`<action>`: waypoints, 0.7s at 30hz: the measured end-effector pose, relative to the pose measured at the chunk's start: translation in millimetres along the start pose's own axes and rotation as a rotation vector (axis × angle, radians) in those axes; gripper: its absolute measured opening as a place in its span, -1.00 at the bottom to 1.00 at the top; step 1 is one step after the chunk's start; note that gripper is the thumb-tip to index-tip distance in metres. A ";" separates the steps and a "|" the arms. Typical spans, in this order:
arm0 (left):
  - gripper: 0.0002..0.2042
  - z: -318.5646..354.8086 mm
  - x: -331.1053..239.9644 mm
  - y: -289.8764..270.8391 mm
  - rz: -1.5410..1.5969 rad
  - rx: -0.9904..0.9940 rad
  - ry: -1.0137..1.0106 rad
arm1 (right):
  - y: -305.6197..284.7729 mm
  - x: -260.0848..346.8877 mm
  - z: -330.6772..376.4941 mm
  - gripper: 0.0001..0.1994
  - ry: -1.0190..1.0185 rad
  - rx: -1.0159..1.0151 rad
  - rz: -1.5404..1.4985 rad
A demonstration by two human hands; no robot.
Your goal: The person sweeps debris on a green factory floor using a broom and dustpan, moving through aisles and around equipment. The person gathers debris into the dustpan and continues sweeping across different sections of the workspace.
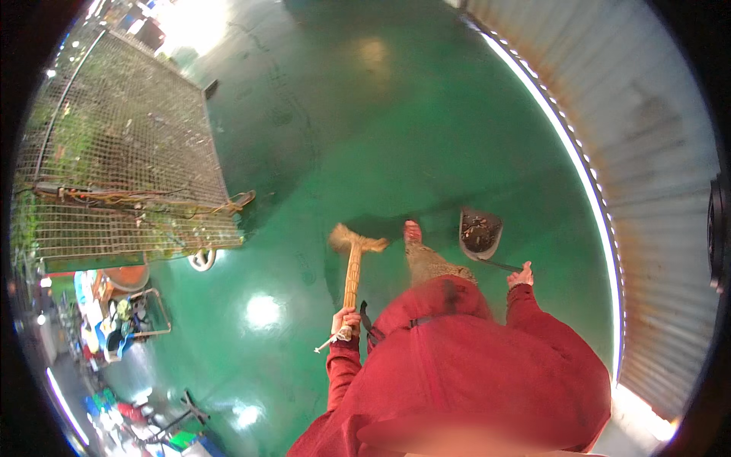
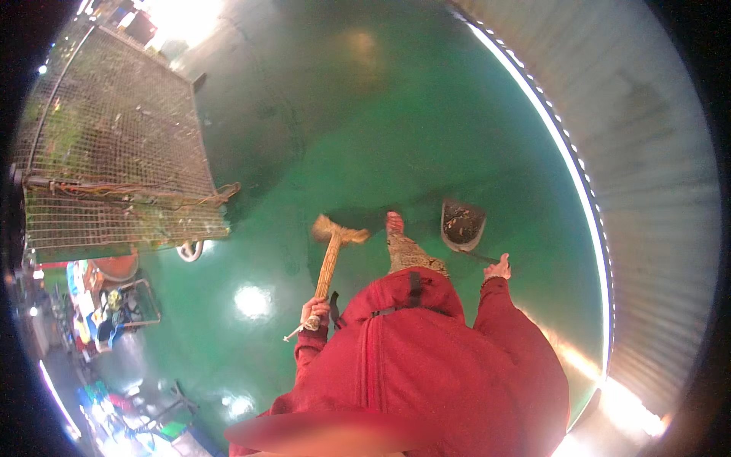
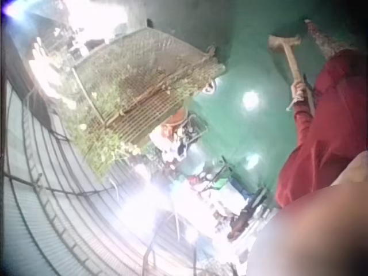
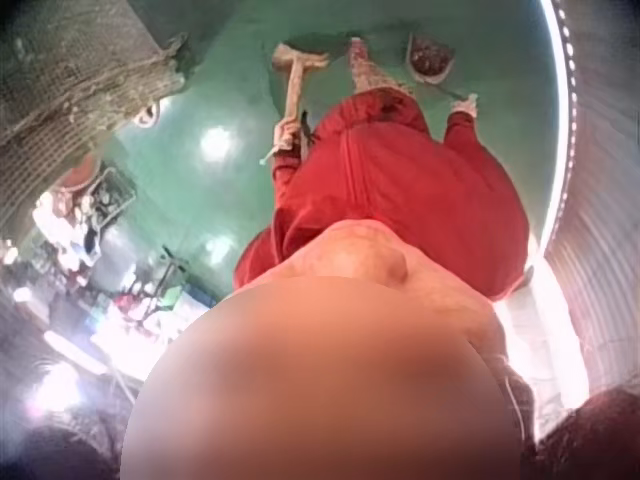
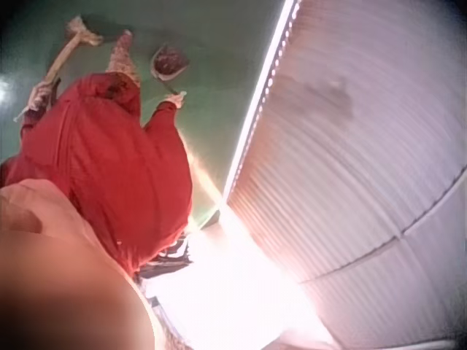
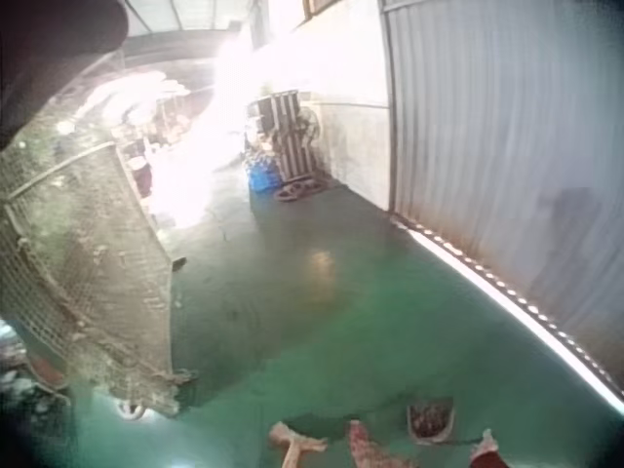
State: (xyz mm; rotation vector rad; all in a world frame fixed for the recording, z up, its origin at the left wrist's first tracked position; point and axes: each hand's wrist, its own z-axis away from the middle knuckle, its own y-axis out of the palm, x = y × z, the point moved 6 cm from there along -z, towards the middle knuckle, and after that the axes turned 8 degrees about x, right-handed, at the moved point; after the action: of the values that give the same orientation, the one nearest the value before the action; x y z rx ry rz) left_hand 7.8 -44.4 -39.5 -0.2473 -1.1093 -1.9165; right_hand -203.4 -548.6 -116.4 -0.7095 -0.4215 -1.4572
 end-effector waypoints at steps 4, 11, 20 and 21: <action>-0.84 62.4 -50.1 125.3 -0.075 -0.120 0.225 | 133.2 -30.7 38.5 -0.56 0.070 0.074 0.088; -0.73 3.8 -145.9 232.4 -1.240 -0.708 0.725 | 309.4 67.6 21.1 -0.61 -0.065 0.274 0.203; -0.66 -92.0 -378.4 386.0 -1.460 -0.701 0.679 | 513.8 65.5 59.3 -0.61 -0.220 0.370 0.540; -0.67 -92.8 -386.2 409.1 -1.521 -0.762 0.689 | 528.9 50.0 68.3 -0.60 -0.212 0.411 0.557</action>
State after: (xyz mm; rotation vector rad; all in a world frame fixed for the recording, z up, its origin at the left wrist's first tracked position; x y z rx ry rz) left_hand 573.4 25.4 -58.7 1.0999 0.1695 -3.2360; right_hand 332.0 -558.5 -128.6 -0.5860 -0.6086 -0.7424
